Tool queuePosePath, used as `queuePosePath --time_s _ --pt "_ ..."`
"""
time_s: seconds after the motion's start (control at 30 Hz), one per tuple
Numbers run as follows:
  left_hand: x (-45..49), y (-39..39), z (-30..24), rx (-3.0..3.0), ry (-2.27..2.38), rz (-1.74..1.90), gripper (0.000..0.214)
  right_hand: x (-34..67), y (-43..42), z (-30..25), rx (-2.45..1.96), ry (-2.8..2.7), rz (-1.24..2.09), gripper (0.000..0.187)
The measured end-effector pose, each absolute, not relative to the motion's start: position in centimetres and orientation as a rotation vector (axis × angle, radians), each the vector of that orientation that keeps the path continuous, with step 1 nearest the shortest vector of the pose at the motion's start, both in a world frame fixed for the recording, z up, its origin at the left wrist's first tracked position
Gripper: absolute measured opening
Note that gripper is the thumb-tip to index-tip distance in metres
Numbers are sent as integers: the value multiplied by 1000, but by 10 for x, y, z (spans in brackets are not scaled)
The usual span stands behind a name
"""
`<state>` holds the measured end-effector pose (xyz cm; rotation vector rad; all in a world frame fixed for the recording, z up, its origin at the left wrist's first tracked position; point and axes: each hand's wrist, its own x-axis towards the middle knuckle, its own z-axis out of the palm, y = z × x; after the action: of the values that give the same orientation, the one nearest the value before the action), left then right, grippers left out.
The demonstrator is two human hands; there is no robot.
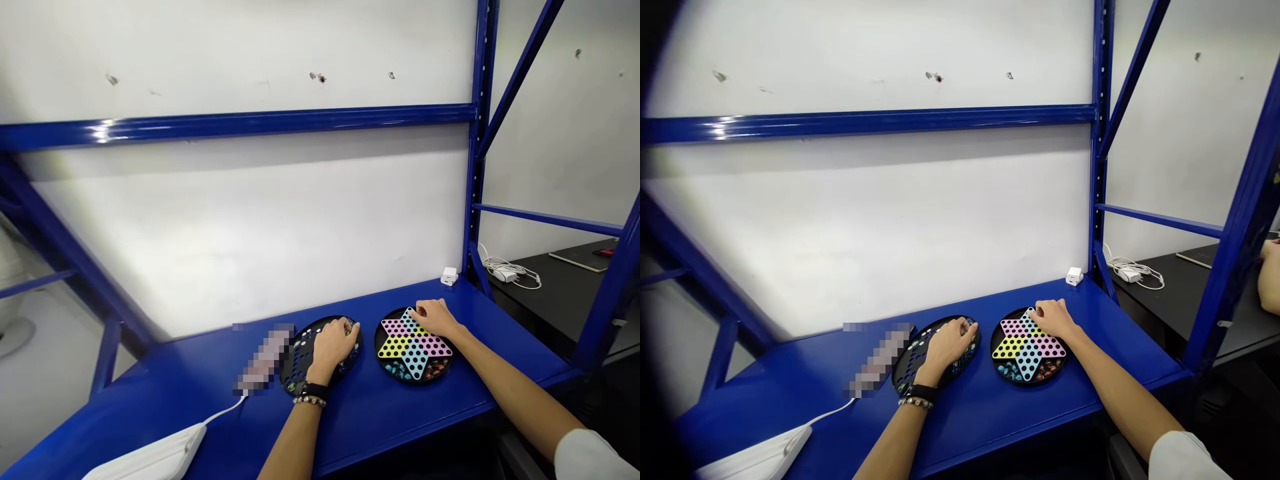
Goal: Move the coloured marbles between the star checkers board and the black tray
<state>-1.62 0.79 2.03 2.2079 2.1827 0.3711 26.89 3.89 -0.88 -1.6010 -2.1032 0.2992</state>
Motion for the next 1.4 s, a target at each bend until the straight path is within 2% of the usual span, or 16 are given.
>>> queuePosePath --time_s 0.23,0.43,0.67,0.83,1.07,1.4 --pt "-5 4 20 2295 1989 718 29 268 40 -11 -1770 -2055 198 35" --pt "8 -4 18 2388 1657 575 18 270 42 -12 -1882 -2040 137 37" --pt "16 -11 20 2408 1646 461 15 270 42 -14 -1776 -2022 42 35" --pt "18 -13 22 2469 1669 407 26 273 42 -13 -1728 -2064 108 22" --pt "24 -14 17 2555 1820 298 32 278 44 -13 -1849 -1949 177 36" --pt "41 -12 15 2586 1877 66 42 275 40 -9 -1824 -1955 220 38"
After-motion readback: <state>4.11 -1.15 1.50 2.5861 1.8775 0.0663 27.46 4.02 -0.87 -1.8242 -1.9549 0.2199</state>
